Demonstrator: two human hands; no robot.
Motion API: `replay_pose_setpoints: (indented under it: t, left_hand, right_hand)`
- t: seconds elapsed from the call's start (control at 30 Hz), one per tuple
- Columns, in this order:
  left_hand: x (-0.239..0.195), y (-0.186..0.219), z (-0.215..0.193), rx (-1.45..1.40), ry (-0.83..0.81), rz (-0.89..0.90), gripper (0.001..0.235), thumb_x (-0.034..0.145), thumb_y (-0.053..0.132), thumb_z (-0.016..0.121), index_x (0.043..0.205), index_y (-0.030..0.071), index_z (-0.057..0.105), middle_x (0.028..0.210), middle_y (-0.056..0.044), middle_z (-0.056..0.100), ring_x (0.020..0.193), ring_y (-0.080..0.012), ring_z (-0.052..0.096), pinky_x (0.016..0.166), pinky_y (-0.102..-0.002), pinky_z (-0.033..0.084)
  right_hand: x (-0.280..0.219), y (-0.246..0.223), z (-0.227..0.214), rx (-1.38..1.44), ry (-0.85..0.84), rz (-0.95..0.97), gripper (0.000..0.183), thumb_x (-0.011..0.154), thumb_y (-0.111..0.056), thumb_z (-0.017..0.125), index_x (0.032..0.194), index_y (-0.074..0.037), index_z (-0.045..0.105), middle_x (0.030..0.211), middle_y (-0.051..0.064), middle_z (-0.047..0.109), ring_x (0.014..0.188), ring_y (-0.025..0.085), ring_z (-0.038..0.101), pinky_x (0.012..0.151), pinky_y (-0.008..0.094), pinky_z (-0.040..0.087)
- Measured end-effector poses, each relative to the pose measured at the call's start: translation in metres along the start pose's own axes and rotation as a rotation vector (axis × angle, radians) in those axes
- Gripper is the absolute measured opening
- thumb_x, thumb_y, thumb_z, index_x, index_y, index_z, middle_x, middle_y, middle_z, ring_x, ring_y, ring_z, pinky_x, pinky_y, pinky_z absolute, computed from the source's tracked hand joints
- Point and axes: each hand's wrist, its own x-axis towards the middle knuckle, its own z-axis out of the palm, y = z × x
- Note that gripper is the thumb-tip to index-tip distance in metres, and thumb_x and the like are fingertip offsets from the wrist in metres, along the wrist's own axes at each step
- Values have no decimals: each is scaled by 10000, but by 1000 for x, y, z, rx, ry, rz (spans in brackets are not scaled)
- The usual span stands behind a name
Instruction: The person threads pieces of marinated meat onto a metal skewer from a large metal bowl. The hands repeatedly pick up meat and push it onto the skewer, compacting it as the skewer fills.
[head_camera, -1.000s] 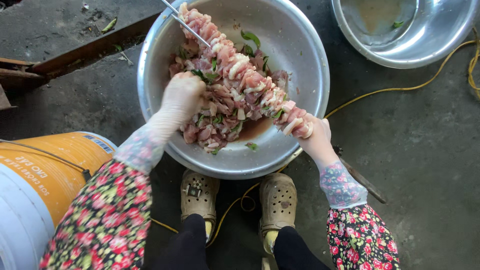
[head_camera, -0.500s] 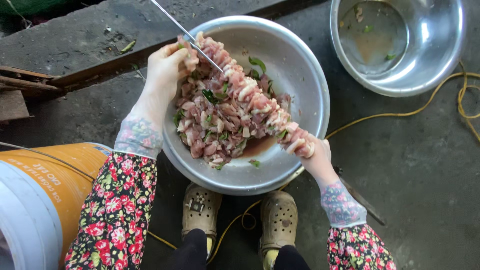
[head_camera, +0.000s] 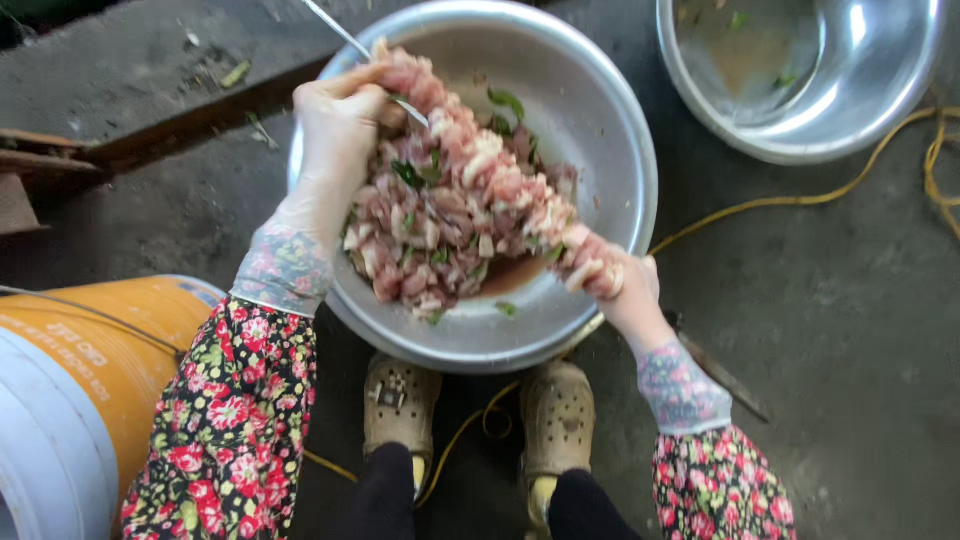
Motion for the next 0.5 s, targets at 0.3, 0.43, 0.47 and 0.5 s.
replay_pose_setpoints:
  t: [0.3, 0.43, 0.47, 0.5]
  left_hand:
    - [-63, -26, -6, 457, -100, 154, 321, 924, 8, 547, 1184, 38, 733, 1204, -124, 727, 1071, -193, 711, 944, -292, 566]
    - [-68, -77, -7, 1099, -299, 162, 130, 849, 98, 684, 928, 112, 786, 999, -141, 745, 954, -307, 698, 875, -421, 542]
    - [-70, -88, -6, 1194, -272, 310, 92, 794, 101, 714, 869, 92, 767, 956, -154, 720, 933, -336, 676, 828, -447, 535]
    - [-72, -95, -6, 1285, -245, 459, 78, 739, 104, 745, 811, 73, 747, 912, -168, 695, 912, -365, 654, 780, -473, 527]
  right_hand:
    - [2, -3, -4, 27, -50, -22, 163, 761, -207, 771, 915, -194, 721, 784, 58, 715, 753, 320, 667, 692, 414, 412]
    - [1, -2, -5, 69, -22, -25, 168, 770, -201, 764, 928, -186, 710, 802, 62, 715, 770, 315, 663, 710, 398, 412]
    - [-1, -2, -5, 74, -14, -28, 183, 762, -205, 768, 935, -185, 711, 807, 68, 714, 774, 319, 659, 718, 392, 417]
    - [-3, -3, -4, 79, -6, -30, 197, 755, -209, 773, 941, -184, 713, 811, 73, 713, 778, 323, 655, 726, 387, 421]
